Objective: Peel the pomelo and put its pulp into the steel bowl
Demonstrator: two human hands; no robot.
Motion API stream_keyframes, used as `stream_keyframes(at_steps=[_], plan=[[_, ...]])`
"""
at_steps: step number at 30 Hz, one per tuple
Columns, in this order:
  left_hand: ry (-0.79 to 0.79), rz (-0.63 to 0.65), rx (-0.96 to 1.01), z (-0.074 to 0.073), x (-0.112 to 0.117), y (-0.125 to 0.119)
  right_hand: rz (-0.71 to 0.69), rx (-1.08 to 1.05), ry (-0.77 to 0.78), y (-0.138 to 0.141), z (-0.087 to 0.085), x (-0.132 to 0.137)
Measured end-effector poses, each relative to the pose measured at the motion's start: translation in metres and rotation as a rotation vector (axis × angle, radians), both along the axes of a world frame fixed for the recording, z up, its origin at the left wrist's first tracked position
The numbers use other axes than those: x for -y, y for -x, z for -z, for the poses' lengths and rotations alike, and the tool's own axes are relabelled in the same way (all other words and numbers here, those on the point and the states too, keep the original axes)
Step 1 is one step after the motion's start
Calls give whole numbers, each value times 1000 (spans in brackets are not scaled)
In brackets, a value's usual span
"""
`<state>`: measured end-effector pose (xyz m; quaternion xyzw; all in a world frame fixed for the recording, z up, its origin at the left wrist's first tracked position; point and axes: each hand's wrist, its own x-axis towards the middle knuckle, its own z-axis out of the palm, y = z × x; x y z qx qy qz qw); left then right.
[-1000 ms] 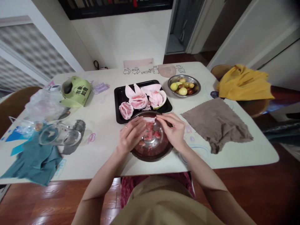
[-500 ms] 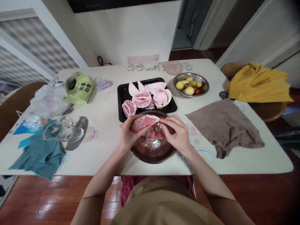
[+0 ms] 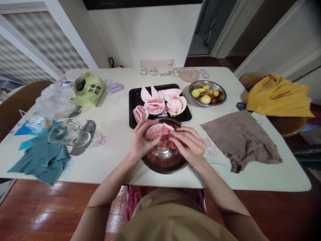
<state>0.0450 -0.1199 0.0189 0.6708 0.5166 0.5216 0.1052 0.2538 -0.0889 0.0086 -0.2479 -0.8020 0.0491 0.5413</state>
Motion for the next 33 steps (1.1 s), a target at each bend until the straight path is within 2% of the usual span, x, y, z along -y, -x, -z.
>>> stream_keyframes(at_steps=[5, 11, 17, 23, 28, 33], plan=[[56, 41, 99, 5, 1, -2, 30, 38, -38, 1, 0, 2], [34, 197, 29, 6, 2, -1, -74, 205, -78, 0, 1, 2], [11, 229, -35, 3, 7, -2, -79, 233, -96, -7, 0, 3], [-49, 246, -127, 1, 12, -3, -94, 301, -259, -10, 2, 3], [-194, 325, -211, 2, 9, -1, -20, 262, -317, -8, 3, 5], [-251, 346, -325, 1, 7, -2, 50, 164, -258, -8, 1, 7]])
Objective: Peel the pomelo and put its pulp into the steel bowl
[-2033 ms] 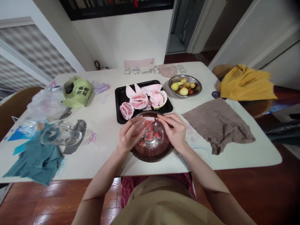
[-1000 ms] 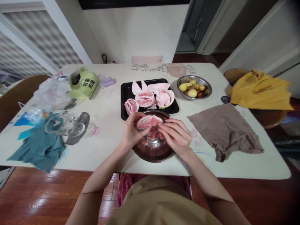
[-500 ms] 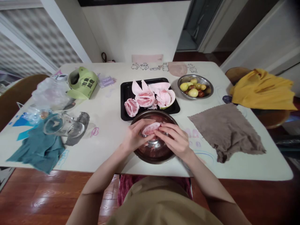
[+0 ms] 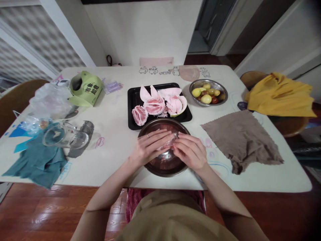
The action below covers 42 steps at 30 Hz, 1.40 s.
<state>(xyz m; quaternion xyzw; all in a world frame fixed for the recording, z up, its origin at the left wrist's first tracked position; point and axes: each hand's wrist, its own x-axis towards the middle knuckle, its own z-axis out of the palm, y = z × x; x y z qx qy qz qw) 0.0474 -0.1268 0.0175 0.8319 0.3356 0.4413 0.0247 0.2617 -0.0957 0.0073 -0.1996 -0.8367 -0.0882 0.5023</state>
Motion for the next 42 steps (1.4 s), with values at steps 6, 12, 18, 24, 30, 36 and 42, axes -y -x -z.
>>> stream_keyframes(at_steps=[6, 12, 18, 24, 30, 36, 42], plan=[[33, 33, 70, 1, -2, 0, -93, 31, -16, -1, 2, -8], [130, 97, 188, 2, -1, 1, -93, 102, -1, -9, 0, -4], [40, 154, 169, 4, -3, -2, -106, 3, 31, -6, -3, 3], [-36, 152, 181, 11, -2, -4, -53, -179, 138, 1, -7, 6], [-23, 183, 206, 11, -2, 0, -116, -28, 24, -1, -5, 2], [1, 188, 175, 13, 0, -1, -99, 84, 4, -10, -12, 12], [-124, 164, 49, 4, 5, -2, -102, -101, 92, -2, -12, 16]])
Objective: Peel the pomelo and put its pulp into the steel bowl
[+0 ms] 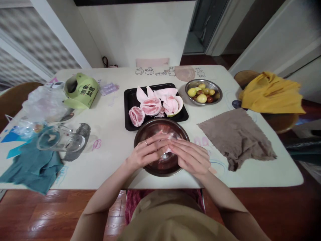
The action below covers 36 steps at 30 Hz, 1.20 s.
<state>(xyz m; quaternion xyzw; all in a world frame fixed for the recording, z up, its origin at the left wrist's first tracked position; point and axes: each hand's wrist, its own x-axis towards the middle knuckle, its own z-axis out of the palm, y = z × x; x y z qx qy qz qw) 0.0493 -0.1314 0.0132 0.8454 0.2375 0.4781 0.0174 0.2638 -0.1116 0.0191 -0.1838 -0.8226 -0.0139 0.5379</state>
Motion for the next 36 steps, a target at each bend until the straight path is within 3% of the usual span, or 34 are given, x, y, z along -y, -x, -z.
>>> stream_keyframes(at_steps=[4, 8, 12, 17, 26, 31, 36], plan=[[-119, -13, -122, -9, 1, 3, -24, -164, 118, 9, -2, 1], [-151, -8, -127, -8, 0, 5, -74, -230, 203, 11, -4, -3], [-18, 10, 22, 4, -2, 6, -105, -99, 76, 8, -3, -9], [74, 34, 112, 9, -6, 2, 9, 88, -39, 5, 1, -9], [182, -255, 34, 0, -1, -5, 93, 261, -116, 2, -1, -5], [201, -193, 52, 2, -2, -3, 37, 121, -9, 5, 4, -9], [268, -223, 109, 2, -5, -2, -40, 38, 148, 12, 6, -14]])
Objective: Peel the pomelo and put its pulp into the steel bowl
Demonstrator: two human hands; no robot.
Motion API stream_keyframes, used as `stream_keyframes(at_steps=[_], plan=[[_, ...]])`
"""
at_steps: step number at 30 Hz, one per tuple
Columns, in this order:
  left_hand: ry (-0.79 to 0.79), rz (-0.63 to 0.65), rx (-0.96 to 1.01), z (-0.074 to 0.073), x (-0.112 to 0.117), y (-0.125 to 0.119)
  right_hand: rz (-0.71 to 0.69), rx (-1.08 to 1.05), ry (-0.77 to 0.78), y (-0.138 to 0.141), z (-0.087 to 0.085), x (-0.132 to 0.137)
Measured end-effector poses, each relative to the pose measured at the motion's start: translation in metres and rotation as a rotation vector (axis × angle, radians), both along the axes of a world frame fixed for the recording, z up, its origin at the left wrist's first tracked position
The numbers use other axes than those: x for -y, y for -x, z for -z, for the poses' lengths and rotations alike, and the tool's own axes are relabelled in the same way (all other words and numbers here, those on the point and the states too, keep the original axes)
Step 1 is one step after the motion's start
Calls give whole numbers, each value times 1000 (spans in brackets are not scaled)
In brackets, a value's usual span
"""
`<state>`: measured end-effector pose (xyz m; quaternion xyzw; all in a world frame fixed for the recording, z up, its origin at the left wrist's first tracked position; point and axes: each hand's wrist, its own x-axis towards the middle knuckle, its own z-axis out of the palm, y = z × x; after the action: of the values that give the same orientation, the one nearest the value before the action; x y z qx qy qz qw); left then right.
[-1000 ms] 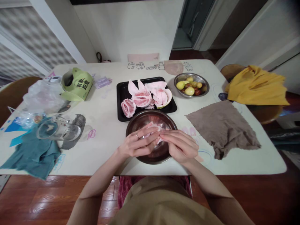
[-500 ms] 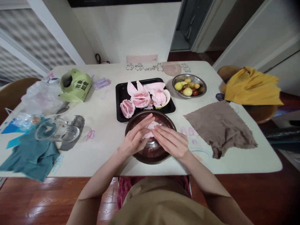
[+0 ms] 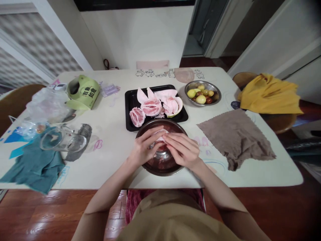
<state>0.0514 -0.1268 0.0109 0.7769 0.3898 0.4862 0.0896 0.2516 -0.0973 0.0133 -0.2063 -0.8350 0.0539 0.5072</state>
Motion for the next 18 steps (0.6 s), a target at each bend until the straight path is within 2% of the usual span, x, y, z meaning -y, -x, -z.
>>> stream_keyframes(at_steps=[4, 10, 18], plan=[[-11, 7, 3, 2, 0, 0, 5, 5, 34, 1, 2, -1], [-45, -8, -16, 2, 3, -4, 43, 41, -63, -2, 4, 2], [-218, -27, -130, 0, 7, -7, 167, -53, -140, 2, 0, 11]])
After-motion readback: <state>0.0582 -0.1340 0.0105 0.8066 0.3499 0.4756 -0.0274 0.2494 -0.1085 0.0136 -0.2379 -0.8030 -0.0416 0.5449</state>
